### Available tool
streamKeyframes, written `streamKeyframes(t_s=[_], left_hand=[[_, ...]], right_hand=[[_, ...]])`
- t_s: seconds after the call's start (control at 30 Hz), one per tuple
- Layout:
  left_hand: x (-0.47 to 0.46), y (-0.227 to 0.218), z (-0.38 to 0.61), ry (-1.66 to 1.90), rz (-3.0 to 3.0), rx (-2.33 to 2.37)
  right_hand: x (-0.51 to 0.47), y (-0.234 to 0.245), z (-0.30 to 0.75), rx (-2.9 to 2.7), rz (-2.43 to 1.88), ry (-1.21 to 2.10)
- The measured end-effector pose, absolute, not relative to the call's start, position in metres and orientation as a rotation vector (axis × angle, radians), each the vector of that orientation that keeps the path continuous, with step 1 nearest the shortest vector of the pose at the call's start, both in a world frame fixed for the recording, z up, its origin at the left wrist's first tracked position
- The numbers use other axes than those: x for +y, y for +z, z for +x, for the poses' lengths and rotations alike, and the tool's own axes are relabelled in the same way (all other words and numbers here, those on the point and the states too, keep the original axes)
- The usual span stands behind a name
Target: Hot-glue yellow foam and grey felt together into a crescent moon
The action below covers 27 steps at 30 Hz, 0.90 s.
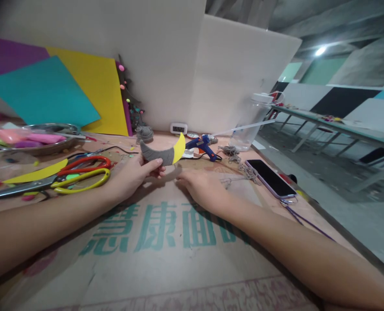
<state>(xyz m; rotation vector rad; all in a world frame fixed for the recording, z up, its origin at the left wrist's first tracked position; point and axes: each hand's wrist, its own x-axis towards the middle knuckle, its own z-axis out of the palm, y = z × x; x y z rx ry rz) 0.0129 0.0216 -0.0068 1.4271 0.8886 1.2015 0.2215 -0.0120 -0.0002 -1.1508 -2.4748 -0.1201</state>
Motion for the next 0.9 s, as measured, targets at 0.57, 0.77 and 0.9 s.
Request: streamKeyframes(t_s=[0.57,0.77,0.9], left_hand=[[0.013,-0.006,0.011,1.004,1.659,0.961],[0.012,-0.008,0.011,0.980,1.638,0.942],[0.013,-0.008,0.012,0.960,1.614,0.928]], right_hand=[[-0.034,0.045,0.220,-2.584,-0.798,-0.846],[-0.020,0.050,0.233,-2.326,-0.966,-0.794],[-0.015,0.052,0.236,-2.318,-1.058,-0.741]])
